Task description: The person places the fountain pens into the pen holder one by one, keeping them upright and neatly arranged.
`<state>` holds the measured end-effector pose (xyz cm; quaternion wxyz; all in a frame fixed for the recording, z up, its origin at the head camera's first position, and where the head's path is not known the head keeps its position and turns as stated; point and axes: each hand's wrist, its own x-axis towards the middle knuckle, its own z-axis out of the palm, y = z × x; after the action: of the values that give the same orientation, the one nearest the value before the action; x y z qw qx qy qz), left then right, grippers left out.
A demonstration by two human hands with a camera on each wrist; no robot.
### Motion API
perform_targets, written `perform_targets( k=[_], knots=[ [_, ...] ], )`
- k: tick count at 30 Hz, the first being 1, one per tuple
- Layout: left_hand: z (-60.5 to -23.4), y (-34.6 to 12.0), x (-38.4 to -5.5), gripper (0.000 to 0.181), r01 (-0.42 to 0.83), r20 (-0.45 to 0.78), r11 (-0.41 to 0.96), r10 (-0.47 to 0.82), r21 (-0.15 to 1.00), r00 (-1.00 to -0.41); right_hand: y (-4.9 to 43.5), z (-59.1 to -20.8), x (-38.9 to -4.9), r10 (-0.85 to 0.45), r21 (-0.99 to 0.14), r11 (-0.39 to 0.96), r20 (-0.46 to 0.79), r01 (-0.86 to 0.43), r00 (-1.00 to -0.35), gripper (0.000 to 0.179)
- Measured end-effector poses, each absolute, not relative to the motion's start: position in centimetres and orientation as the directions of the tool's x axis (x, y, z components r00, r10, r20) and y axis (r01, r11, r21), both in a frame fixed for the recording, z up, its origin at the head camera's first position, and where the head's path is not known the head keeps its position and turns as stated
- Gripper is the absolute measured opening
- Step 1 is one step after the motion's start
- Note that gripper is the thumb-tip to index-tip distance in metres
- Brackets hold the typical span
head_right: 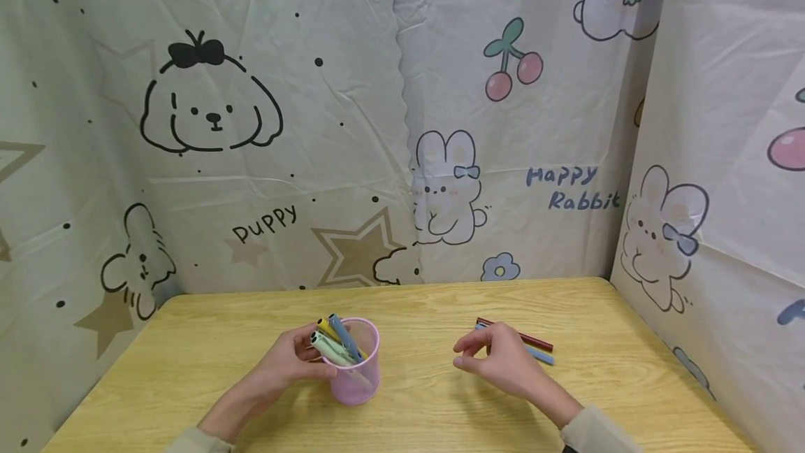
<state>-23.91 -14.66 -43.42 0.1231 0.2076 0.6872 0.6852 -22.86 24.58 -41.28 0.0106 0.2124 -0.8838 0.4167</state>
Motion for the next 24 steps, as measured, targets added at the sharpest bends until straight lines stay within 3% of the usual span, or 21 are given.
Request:
perform_targets(
  k=[24],
  knots=[
    [-43.3,-14.7,-23.9,0.072,0.094,0.096,-0.027,0.457,0.995,-0.884,30.1,-43.4,-23.2,-0.288,-0.63,0.703,0.172,-0.33,-0.942,0.016]
  ],
)
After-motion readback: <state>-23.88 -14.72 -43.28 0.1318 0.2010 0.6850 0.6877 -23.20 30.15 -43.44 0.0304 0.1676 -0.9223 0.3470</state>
